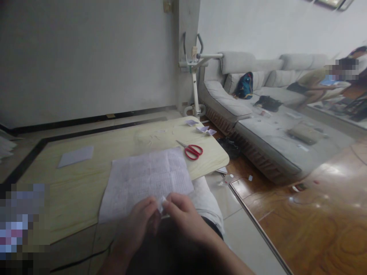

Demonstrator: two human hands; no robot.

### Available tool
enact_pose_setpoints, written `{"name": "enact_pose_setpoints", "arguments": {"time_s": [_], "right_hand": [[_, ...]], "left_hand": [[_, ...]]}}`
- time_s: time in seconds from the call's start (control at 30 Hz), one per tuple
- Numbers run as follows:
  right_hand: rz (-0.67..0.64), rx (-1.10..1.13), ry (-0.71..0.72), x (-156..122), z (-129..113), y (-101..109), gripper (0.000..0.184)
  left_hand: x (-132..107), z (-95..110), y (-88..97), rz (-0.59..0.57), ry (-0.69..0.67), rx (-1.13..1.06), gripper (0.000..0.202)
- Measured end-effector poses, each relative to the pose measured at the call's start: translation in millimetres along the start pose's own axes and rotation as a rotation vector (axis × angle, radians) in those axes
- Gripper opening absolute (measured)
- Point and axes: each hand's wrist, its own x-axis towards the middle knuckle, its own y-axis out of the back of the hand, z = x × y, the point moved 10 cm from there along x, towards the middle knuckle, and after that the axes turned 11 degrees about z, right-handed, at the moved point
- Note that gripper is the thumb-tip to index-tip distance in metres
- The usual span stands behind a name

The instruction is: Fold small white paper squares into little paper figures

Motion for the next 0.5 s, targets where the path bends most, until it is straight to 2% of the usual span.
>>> {"name": "enact_pose_setpoints", "arguments": {"time_s": [0.1,0.23,0.33,0.4,0.5], "right_hand": [[-0.015,0.084,-0.065,-2,10,-2,0.037],[-0.041,0.371,-0.235,-6,29,-15,0.036],[-0.079,0.524,-0.291,-6,32,-26,0.035],[-0.097,0.551,-0.299,-6,31,-29,0.035],[-0.059,0.464,-0.245,-4,25,-21,0.034]], "left_hand": [[-2,-7,-5.3,-0.043,0.044,-0.063,0.038],[-6,-31,-17.0,-0.074,0.281,-0.355,0.035],[-7,-42,-22.8,-0.071,0.390,-0.453,0.036],[-7,-41,-21.2,-0.053,0.390,-0.429,0.038],[-3,-24,-7.7,0.014,0.233,-0.255,0.038]]}}
